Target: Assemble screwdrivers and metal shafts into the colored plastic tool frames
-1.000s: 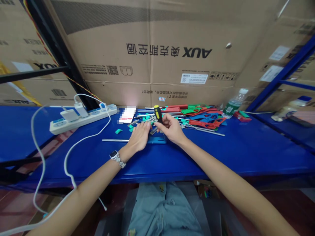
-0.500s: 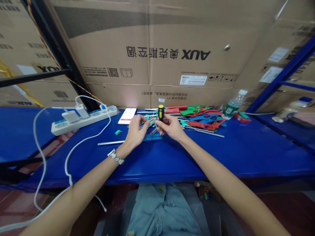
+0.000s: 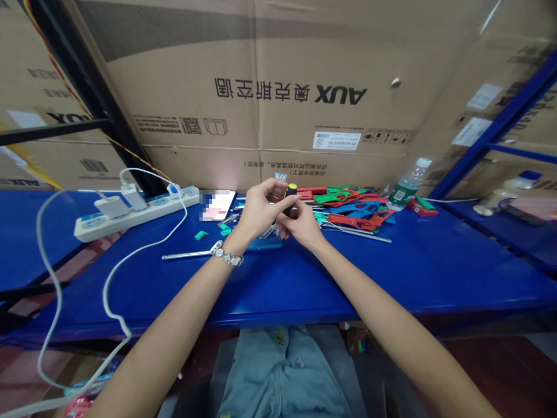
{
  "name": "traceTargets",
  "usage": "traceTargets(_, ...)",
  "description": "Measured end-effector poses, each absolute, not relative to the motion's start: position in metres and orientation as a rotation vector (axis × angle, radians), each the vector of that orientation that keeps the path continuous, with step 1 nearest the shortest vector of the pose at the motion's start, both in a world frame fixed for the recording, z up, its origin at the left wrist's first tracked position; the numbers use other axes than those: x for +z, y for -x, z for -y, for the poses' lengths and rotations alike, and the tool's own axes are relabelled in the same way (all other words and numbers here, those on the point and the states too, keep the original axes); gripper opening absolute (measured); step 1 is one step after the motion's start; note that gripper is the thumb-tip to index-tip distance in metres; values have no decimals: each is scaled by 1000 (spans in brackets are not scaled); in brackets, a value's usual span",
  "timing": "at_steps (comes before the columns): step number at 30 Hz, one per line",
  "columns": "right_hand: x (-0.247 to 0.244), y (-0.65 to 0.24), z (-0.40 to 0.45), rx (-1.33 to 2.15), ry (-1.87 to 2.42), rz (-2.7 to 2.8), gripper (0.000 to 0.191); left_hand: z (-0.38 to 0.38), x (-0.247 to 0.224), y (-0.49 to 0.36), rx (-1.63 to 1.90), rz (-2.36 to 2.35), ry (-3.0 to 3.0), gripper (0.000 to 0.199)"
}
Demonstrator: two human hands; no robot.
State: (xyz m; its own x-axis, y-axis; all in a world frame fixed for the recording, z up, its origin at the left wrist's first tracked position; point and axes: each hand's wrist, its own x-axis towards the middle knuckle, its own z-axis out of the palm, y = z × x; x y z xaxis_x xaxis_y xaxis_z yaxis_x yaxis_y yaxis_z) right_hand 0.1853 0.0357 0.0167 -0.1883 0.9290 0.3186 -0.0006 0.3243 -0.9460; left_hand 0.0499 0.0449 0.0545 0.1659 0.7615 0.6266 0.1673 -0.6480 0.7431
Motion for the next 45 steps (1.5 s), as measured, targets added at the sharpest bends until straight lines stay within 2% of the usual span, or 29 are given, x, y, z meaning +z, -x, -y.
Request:
traceTargets(8, 32, -209, -36, 1142, 797, 1767, 45, -47, 50, -37, 1310, -765, -1915, 35)
traceTargets(15, 16, -192, -39, 872, 881, 1664, 45, -40, 47, -55, 1640, -906, -1784, 36)
traceTargets(19, 13, -187, -35, 771, 983, 1594, 46, -39, 48, -58, 1635, -857, -1783, 30)
traceTargets(22, 23, -196, -32, 926, 899, 1627, 45, -39, 53, -48, 1438, -758, -1920, 25)
traceTargets(27, 36, -212, -33, 1147, 809, 1832, 43, -39, 56, -35, 1245, -657, -2004, 32)
traceTargets(33, 17, -195, -42, 811, 909, 1706, 39, -41, 47, -50, 1650, -892, -1854, 38)
traceTargets(37, 9, -185, -41, 678, 987, 1596, 42, -41, 44, -57, 1735, -913, -1833, 27)
traceTargets(41, 20, -195, -35, 943, 868, 1675, 50, -39, 48, -43, 1567, -824, -2006, 20)
traceTargets(45, 32, -208, -33, 1128, 817, 1817, 45, -37, 51, -33, 1418, -769, -2085, 25)
